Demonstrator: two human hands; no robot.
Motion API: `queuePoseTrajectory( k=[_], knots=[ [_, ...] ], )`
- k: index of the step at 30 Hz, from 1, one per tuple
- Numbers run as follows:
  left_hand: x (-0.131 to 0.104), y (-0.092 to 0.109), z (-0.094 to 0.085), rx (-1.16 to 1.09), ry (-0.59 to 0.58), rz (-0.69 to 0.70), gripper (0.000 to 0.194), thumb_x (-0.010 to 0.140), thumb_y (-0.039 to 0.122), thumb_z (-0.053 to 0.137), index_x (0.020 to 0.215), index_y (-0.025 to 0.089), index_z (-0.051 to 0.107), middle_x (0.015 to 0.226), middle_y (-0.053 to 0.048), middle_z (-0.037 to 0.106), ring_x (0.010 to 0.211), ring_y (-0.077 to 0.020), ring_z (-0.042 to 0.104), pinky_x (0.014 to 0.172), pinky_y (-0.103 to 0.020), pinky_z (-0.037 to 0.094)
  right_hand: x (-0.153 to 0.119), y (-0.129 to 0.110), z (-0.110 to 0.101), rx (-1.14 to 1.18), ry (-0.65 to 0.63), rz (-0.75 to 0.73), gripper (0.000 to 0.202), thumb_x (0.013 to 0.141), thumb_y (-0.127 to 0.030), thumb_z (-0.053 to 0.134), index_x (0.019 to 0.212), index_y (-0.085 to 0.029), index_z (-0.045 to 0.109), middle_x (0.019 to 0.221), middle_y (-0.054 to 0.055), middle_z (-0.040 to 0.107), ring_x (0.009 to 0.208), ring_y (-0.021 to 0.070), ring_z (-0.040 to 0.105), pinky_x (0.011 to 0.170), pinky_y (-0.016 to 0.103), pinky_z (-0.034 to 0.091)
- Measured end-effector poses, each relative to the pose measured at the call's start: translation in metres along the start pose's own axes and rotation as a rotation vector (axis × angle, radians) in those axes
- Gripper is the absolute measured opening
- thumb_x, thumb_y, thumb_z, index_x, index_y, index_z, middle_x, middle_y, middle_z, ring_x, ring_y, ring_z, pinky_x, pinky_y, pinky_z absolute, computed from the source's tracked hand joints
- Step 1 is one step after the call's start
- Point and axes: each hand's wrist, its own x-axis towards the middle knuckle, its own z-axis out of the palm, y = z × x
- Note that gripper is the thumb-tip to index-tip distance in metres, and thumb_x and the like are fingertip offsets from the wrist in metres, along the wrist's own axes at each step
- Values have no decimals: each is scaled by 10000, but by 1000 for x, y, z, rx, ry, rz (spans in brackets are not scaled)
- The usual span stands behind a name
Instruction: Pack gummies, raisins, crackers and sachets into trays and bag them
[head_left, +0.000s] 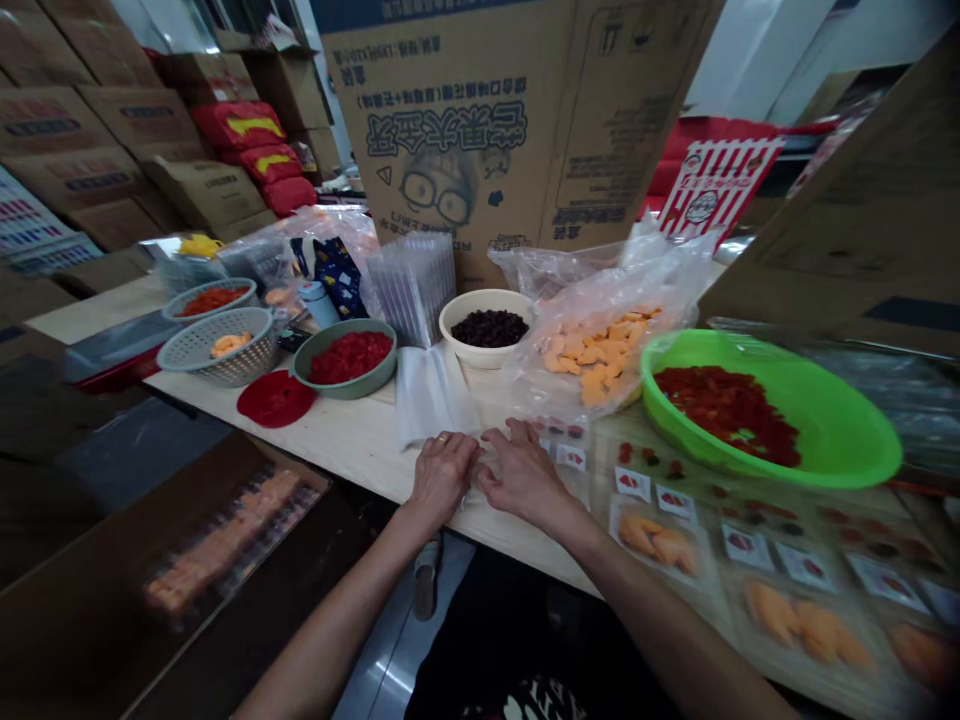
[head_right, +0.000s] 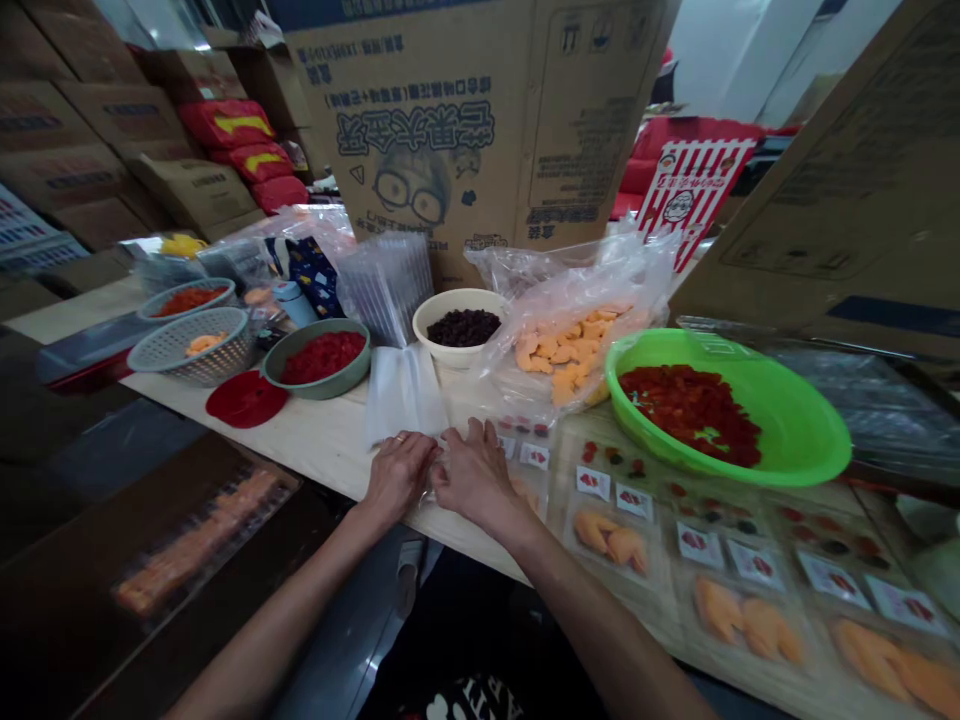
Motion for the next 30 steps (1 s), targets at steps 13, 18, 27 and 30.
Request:
queuePoseTrajectory(
  k=[13, 18, 27, 30],
  knots=[
    [-8, 42, -16, -119, 6, -25, 597, 818, 179, 602, 1404, 152, 492, 1393, -148, 580, 1312, -366, 468, 1026, -525, 392, -1, 16, -1, -127, 10, 185, 263, 925, -91, 451, 1127, -133, 616, 1054, 157, 688, 1001, 257, 661, 767, 317, 514],
    [-6, 17, -3, -208, 227, -28, 417, 833, 6, 442, 1123, 189, 679, 1176, -99, 695, 1115, -277, 593, 943, -458, 480, -13, 29, 0, -60, 49, 172, 344, 908, -33, 420, 1163, -115, 637, 1159, 161, 684, 1130, 244, 620, 870, 302, 502],
    [8, 65, -22, -194, 42, 180, 559, 829, 235, 602, 1378, 159, 536, 1337, -144, 630, 1307, -356, 511, 1086, -542, 380, -28, 43, -20, 2, 36, 257, 297, 908, -171, 516, 1180, -134, 627, 976, 148, 733, 902, 271, 713, 778, 351, 545],
    [18, 71, -14, -177, 32, 75, 422, 840, 117, 519, 1243, 159, 639, 1095, -111, 737, 1073, -297, 658, 1009, -505, 444, -34, 39, -26, -22, 65, 193, 270, 938, -126, 454, 1120, -109, 653, 1070, 174, 714, 1055, 280, 672, 854, 354, 542]
  ],
)
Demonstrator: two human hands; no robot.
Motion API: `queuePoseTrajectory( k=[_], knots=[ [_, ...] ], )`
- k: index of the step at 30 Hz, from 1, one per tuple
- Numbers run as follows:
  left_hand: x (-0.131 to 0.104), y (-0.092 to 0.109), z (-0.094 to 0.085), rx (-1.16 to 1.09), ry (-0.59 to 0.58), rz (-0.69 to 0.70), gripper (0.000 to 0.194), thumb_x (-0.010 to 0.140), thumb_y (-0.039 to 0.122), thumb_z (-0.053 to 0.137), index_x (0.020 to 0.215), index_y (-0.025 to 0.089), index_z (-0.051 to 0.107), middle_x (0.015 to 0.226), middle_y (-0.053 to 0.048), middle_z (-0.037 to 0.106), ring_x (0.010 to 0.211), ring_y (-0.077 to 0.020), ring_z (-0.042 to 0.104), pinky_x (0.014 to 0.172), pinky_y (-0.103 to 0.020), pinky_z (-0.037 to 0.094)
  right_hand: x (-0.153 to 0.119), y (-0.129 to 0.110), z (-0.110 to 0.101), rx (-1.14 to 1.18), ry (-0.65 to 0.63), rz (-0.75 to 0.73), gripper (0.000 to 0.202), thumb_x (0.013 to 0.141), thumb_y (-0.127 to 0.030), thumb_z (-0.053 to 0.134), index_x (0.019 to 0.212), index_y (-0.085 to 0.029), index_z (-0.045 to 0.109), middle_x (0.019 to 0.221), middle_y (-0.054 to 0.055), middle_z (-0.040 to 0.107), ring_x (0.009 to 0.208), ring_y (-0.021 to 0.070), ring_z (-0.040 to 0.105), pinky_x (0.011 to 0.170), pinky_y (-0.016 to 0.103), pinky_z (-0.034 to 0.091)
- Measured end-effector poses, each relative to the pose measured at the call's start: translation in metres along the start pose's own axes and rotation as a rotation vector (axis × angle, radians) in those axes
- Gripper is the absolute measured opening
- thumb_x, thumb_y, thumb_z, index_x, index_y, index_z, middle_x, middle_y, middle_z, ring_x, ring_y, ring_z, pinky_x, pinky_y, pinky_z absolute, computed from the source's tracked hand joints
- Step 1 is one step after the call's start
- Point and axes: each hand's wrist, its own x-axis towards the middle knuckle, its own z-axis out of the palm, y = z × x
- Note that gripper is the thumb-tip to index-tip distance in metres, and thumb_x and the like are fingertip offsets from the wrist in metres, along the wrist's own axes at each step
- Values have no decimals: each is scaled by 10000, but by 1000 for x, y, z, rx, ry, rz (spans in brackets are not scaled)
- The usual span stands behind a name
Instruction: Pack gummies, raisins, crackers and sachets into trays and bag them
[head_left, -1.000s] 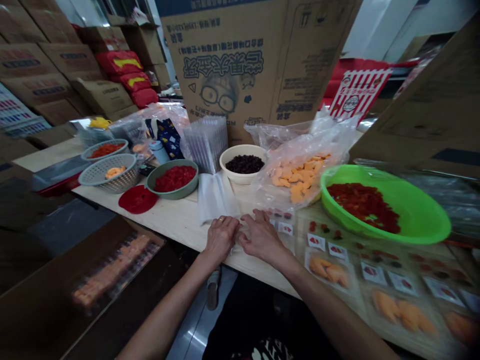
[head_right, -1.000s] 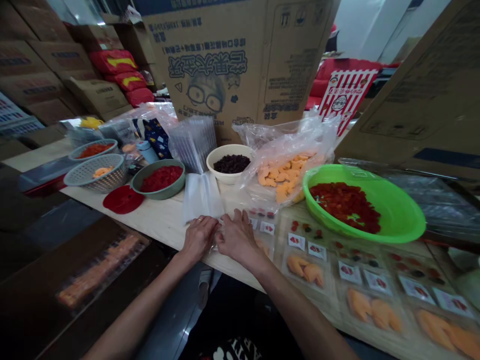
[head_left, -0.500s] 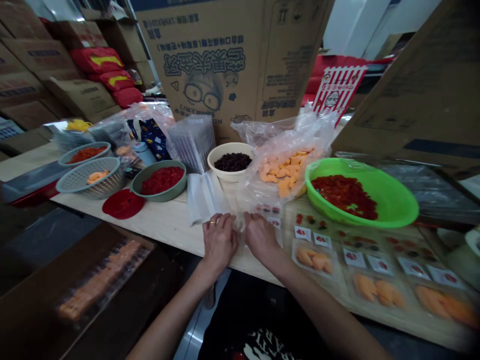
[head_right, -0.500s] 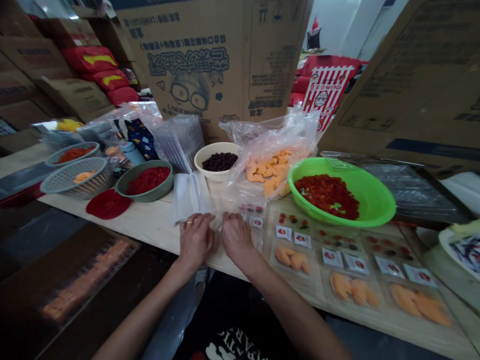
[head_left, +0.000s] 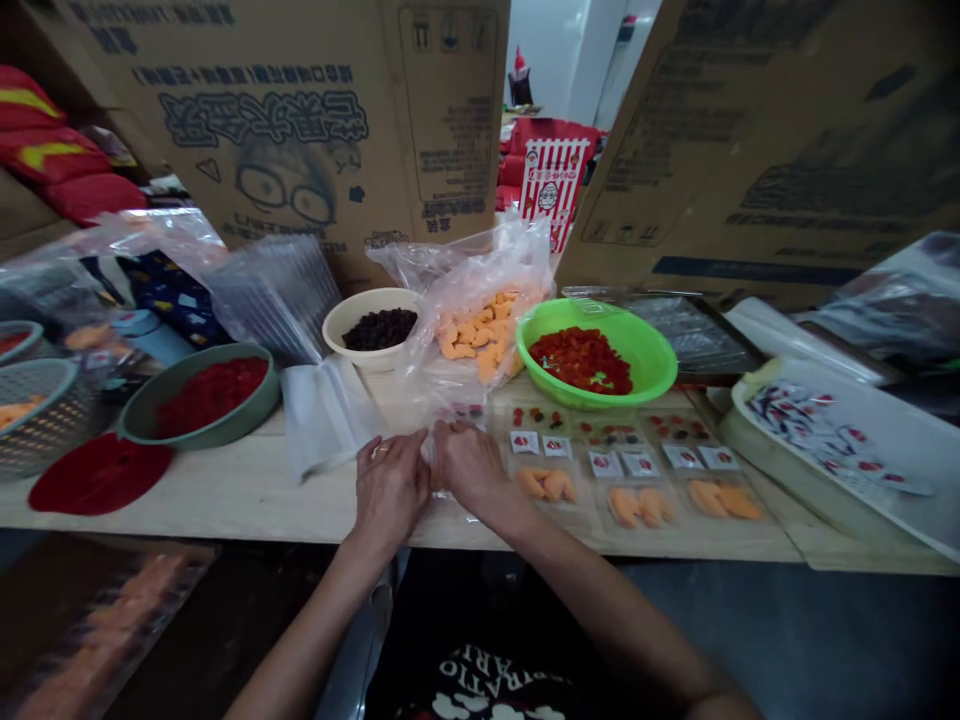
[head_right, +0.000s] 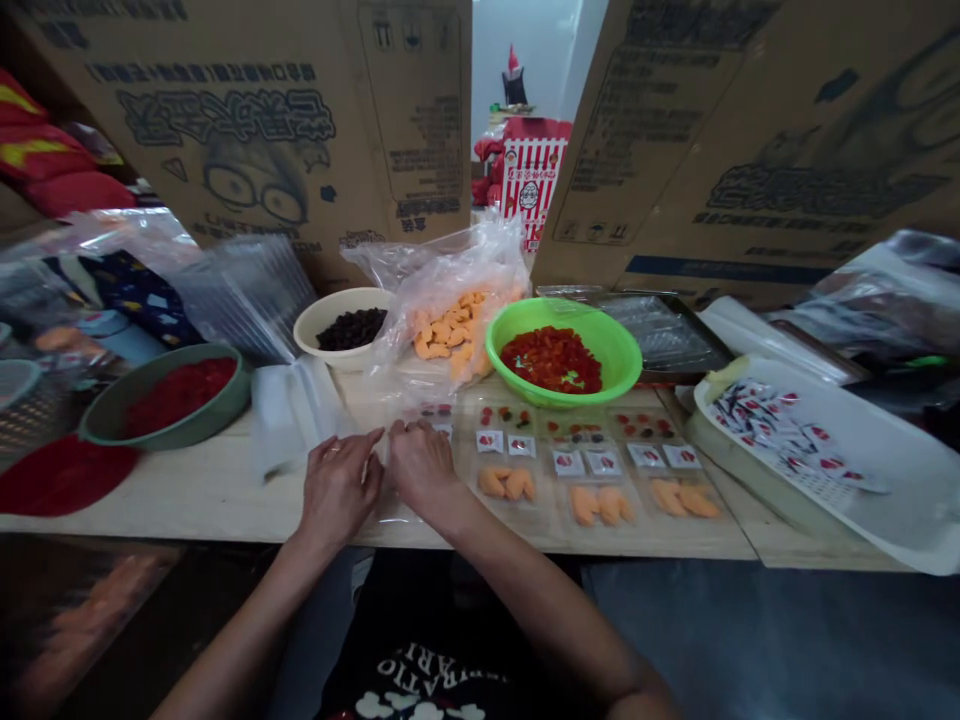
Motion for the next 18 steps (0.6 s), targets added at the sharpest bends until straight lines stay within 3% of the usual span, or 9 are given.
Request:
queuePoseTrajectory(
  k=[3, 5, 9, 12, 14, 16, 18],
  knots=[
    [2, -13, 0, -103, 81, -63, 407, 830, 32, 456, 1128, 180, 691, 1054, -87, 747, 992, -250, 680, 895, -426, 519, -2, 8, -2, 27, 43, -43, 406, 914, -41, 424, 1275, -90, 604, 1248, 186, 664, 1258, 260, 562, 985, 351, 495],
    [-2, -21, -5, -238, 162, -9, 431, 832, 9, 434, 1141, 185, 676, 1116, -88, 731, 1044, -226, 668, 893, -396, 540, -1, 16, 1, 75, 84, -13, 512, 884, -10, 435, 1376, -94, 545, 1311, 187, 636, 1291, 250, 540, 1021, 351, 474],
    [-13, -30, -13, -371, 151, 303, 367, 807, -36, 396, 874, 191, 677, 1261, -86, 677, 1229, -226, 598, 994, -420, 525, -6, 34, 8, 277, 55, -19, 514, 842, -38, 490, 1331, -145, 607, 1169, 148, 709, 1092, 249, 661, 948, 354, 511],
    [-16, -42, -17, -222, 239, 322, 391, 783, -63, 383, 858, 177, 683, 1247, -106, 679, 1268, -248, 579, 1016, -448, 523, -24, 65, 5, 498, 10, -108, 470, 892, -132, 487, 1344, -199, 598, 1190, 108, 704, 1064, 214, 667, 888, 313, 530],
    [-17, -48, -16, -121, 380, 194, 450, 802, -63, 408, 1045, 183, 697, 1233, -114, 683, 1241, -247, 602, 1026, -461, 524, -41, 93, 0, 432, 58, 81, 453, 920, -188, 478, 1363, -176, 570, 1233, 138, 677, 1096, 235, 650, 870, 330, 530],
    [-19, -44, -9, -73, 479, 103, 539, 830, -52, 433, 1252, 211, 641, 1271, -110, 668, 1256, -248, 598, 1064, -487, 505, -56, 119, -3, 205, 103, 406, 415, 932, -215, 481, 1324, -119, 577, 1197, 195, 675, 1098, 287, 647, 879, 381, 513],
    [-23, -31, 7, -94, 452, 127, 638, 854, -46, 423, 1418, 234, 522, 1351, -112, 628, 1335, -256, 541, 1106, -511, 480, -64, 138, -3, 29, 73, 618, 371, 944, -228, 471, 1266, -85, 591, 1110, 227, 690, 1060, 326, 662, 870, 414, 494]
  ],
)
